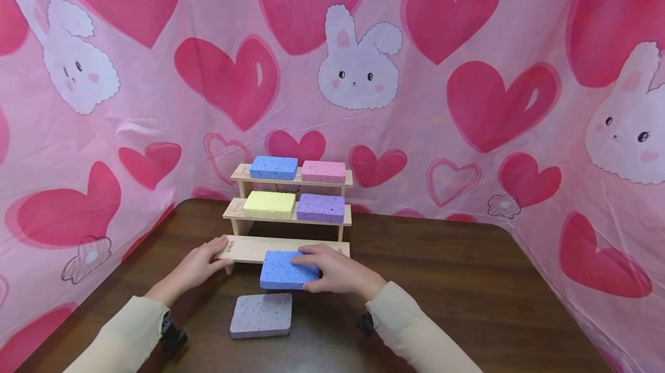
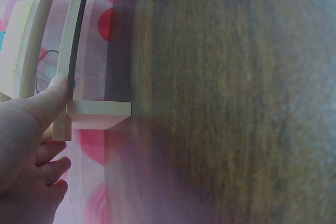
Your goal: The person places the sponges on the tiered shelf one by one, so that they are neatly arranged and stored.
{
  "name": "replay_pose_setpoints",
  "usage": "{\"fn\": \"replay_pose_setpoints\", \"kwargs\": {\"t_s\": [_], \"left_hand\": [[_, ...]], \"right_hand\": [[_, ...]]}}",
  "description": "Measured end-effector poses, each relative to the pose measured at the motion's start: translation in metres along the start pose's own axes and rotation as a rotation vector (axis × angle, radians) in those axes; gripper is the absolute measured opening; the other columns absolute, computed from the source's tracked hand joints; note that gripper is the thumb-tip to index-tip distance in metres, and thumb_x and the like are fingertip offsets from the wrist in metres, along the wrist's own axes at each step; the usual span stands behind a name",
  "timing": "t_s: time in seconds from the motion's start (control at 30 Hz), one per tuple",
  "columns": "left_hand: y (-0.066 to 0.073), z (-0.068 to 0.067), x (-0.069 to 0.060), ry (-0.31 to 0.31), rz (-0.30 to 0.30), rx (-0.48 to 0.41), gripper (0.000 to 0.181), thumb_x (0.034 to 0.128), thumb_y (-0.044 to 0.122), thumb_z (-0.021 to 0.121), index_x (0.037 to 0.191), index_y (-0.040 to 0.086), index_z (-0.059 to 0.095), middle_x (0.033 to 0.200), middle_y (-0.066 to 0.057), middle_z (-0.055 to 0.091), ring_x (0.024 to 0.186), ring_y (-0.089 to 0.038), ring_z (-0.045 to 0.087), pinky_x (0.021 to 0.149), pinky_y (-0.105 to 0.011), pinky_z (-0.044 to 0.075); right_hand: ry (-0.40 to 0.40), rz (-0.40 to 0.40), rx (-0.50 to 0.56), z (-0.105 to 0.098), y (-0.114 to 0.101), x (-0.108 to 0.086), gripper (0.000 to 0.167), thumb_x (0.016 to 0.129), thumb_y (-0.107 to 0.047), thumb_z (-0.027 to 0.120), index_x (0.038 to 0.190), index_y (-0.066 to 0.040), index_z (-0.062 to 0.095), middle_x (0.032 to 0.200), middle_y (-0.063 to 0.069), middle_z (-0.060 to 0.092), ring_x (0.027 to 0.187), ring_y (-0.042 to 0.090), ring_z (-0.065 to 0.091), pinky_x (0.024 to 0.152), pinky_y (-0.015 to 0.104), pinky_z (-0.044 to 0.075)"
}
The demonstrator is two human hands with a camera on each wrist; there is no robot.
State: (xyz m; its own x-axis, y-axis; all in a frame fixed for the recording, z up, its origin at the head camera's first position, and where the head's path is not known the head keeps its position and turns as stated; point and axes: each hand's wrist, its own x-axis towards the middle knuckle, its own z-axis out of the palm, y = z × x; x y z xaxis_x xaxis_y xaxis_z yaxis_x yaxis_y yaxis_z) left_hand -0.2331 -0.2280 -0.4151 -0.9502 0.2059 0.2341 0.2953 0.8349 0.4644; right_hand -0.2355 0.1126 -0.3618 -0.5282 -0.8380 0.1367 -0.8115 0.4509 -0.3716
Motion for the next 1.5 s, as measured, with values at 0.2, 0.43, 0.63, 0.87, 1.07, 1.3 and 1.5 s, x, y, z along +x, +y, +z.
{"fn": "replay_pose_setpoints", "kwargs": {"t_s": [0.2,0.43,0.63,0.87,1.07,1.3,1.5], "left_hand": [[0.000,0.001,0.001,-0.004,-0.014,0.003,0.062,0.0834,0.020,0.068,0.131,-0.009,0.043,0.137,-0.027,0.038,0.126,-0.043,0.032,0.104,-0.054,0.022],[0.000,0.001,0.001,-0.019,-0.043,-0.009,0.064,0.0838,0.023,0.068,0.134,-0.006,0.041,0.139,-0.024,0.036,0.128,-0.041,0.030,0.105,-0.052,0.020],[0.001,0.000,0.001,-0.015,-0.037,-0.012,0.063,0.0841,0.022,0.068,0.133,-0.007,0.042,0.139,-0.025,0.036,0.128,-0.042,0.030,0.105,-0.053,0.020],[0.000,0.000,0.001,-0.015,-0.035,-0.011,0.062,0.0843,0.022,0.068,0.133,-0.007,0.042,0.139,-0.025,0.036,0.128,-0.042,0.029,0.105,-0.052,0.020],[-0.001,0.000,0.001,-0.025,-0.047,-0.015,0.064,0.0841,0.024,0.068,0.134,-0.006,0.041,0.140,-0.024,0.035,0.129,-0.042,0.028,0.105,-0.052,0.020],[-0.002,0.001,0.002,-0.022,-0.037,-0.011,0.064,0.0843,0.024,0.067,0.134,-0.006,0.041,0.139,-0.025,0.035,0.128,-0.042,0.029,0.105,-0.052,0.020],[-0.002,0.000,0.001,-0.030,-0.040,-0.016,0.064,0.0845,0.026,0.067,0.134,-0.005,0.041,0.140,-0.024,0.035,0.128,-0.042,0.029,0.105,-0.052,0.020]], "right_hand": [[-0.002,-0.011,-0.029,0.004,0.000,0.017,0.053,0.085,-0.031,0.066,0.133,-0.018,0.051,0.142,0.010,0.038,0.128,0.023,0.035,0.102,0.040,0.033],[-0.003,0.000,-0.057,0.009,-0.003,0.032,0.052,0.085,-0.031,0.066,0.133,-0.018,0.052,0.141,0.010,0.039,0.127,0.023,0.037,0.102,0.039,0.034],[-0.001,0.016,-0.053,0.012,-0.002,0.043,0.053,0.085,-0.031,0.066,0.134,-0.018,0.051,0.141,0.008,0.039,0.125,0.022,0.038,0.099,0.035,0.037],[0.015,0.031,-0.076,0.017,-0.001,0.056,0.051,0.085,-0.030,0.066,0.132,-0.017,0.052,0.140,0.009,0.040,0.125,0.024,0.038,0.100,0.035,0.037],[0.024,0.047,-0.078,0.022,-0.001,0.066,0.050,0.085,-0.027,0.066,0.132,-0.016,0.052,0.141,0.010,0.039,0.125,0.025,0.038,0.101,0.035,0.036],[0.023,0.091,-0.068,0.028,0.000,0.072,0.050,0.086,-0.028,0.065,0.133,-0.017,0.052,0.143,0.009,0.037,0.125,0.025,0.037,0.099,0.036,0.037],[0.036,0.109,-0.068,0.029,-0.002,0.077,0.050,0.087,-0.028,0.064,0.134,-0.016,0.051,0.143,0.011,0.036,0.127,0.026,0.036,0.101,0.036,0.035]]}}
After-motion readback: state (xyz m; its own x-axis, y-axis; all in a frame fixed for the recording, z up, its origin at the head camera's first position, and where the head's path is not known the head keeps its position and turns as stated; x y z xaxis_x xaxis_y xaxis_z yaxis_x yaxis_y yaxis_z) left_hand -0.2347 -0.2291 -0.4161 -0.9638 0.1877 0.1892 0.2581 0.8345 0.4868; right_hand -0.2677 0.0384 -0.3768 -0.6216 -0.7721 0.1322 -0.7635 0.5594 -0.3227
